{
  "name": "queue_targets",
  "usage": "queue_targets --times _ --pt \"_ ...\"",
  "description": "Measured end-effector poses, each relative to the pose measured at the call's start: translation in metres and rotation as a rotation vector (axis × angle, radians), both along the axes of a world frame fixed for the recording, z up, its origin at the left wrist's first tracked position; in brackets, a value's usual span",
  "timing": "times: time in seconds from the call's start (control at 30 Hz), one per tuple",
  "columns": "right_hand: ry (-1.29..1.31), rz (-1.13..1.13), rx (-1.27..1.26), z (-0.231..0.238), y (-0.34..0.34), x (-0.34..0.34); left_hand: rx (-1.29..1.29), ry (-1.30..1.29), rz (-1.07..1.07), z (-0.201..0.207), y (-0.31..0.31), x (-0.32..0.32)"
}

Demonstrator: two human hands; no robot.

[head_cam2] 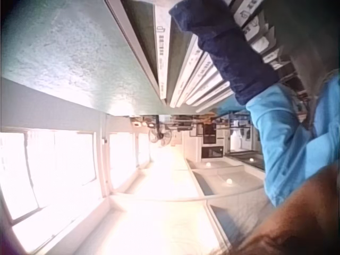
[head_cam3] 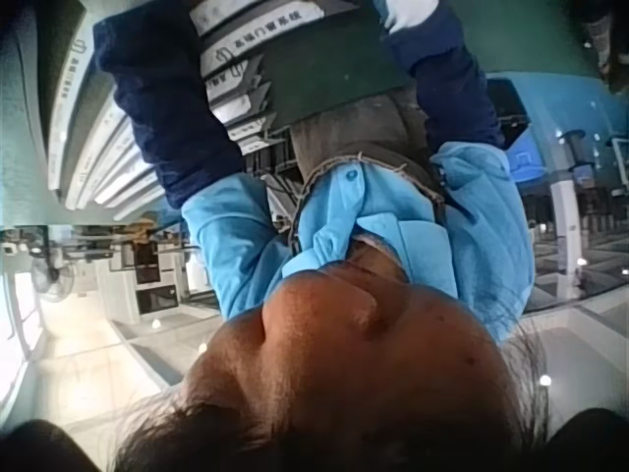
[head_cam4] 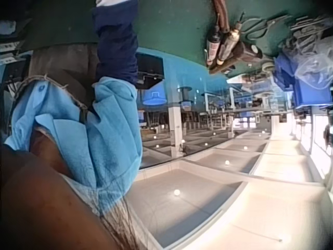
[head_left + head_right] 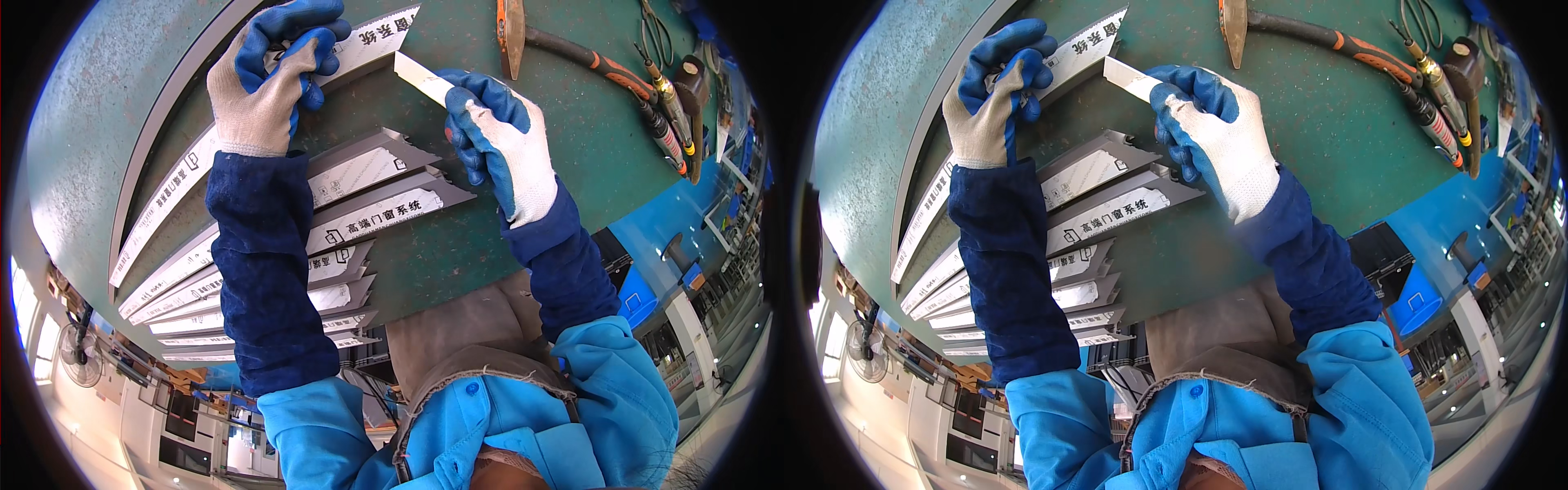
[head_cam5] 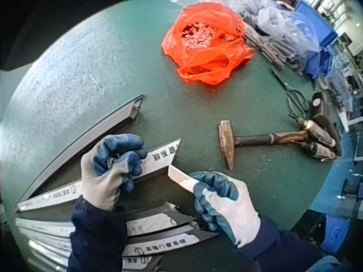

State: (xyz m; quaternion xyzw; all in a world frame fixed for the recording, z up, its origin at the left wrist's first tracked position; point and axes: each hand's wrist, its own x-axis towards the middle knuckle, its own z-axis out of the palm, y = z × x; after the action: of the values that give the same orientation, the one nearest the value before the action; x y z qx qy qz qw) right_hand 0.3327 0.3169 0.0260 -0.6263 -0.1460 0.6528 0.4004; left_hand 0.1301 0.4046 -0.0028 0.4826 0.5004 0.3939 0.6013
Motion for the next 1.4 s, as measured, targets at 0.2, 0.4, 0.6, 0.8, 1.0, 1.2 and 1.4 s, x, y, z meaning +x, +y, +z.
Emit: queue_targets --times 0.2,0.4,0.6,0.8,1.0,1.2,1.4 --pt "-0.001 -0.042 0.024 -0.004 0.0 -0.004 0.025 0.149 -0.024 -0.003 0.001 -0.004" --pt "0.02 -0.102 0.13 -0.007 0.006 -0.007 0.112 0.288 0.072 -0.016 -0.007 -0.002" --pt "-0.048 -0.011 -0.019 0.005 0.001 -0.003 0.076 0.319 0.079 -0.005 -0.005 0.002" --pt "-0.039 -0.051 -0.024 0.0 0.002 -0.003 0.103 0.285 0.114 -0.007 -0.007 0.005" --pt "-0.031 -0.021 -0.069 0.002 0.003 -0.002 0.107 0.335 0.089 -0.005 -0.005 0.006" --pt "0.024 -0.071 0.028 -0.01 -0.001 -0.005 0.138 0.296 0.083 -0.01 -0.005 0.004" --pt "0.086 -0.102 0.145 -0.022 0.001 -0.01 0.13 0.321 0.102 -0.016 -0.006 -0.001"
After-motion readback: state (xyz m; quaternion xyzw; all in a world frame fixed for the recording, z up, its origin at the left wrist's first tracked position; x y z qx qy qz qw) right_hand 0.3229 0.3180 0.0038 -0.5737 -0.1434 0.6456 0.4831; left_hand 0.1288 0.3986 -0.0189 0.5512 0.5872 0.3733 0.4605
